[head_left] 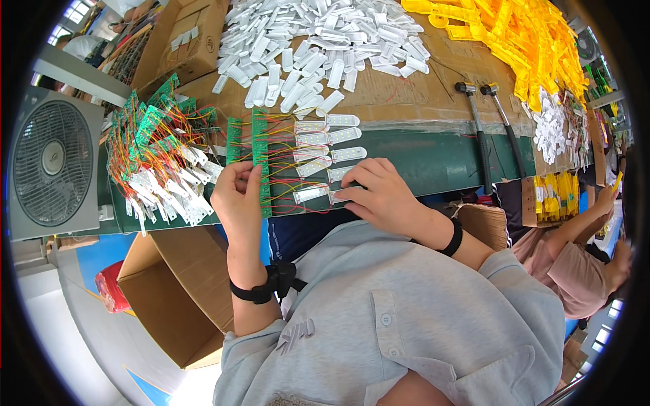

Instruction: Manually assemble and secure LED modules onto a circuit board and place them into a box.

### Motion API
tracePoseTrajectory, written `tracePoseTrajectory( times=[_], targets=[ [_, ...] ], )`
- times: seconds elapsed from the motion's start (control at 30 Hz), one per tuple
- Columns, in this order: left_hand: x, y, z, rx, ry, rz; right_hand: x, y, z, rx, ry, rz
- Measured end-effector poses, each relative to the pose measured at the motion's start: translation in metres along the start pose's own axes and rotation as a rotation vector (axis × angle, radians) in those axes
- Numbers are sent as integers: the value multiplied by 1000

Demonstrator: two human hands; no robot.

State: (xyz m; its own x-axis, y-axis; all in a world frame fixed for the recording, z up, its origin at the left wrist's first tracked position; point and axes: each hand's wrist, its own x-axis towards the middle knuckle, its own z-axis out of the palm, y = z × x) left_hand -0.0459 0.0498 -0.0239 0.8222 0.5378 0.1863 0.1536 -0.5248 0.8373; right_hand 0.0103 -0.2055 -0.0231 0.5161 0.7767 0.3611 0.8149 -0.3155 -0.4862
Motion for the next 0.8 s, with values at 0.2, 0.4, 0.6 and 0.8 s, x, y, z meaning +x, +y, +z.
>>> tracePoseTrajectory(
  times=[0.2,0.4,0.6,0.8],
  targets=[
    [0,0,1,-1,-3,-12,-2,9,7,-25,76,23],
    [1,2,1,-17,3,-14,4,8,6,-32,101,21],
    [1,0,3,83,8,15,3,10,9,-2,85,20],
    [-2,-3,5,167,22,61,6,3,2,-87,134,64]
  ],
)
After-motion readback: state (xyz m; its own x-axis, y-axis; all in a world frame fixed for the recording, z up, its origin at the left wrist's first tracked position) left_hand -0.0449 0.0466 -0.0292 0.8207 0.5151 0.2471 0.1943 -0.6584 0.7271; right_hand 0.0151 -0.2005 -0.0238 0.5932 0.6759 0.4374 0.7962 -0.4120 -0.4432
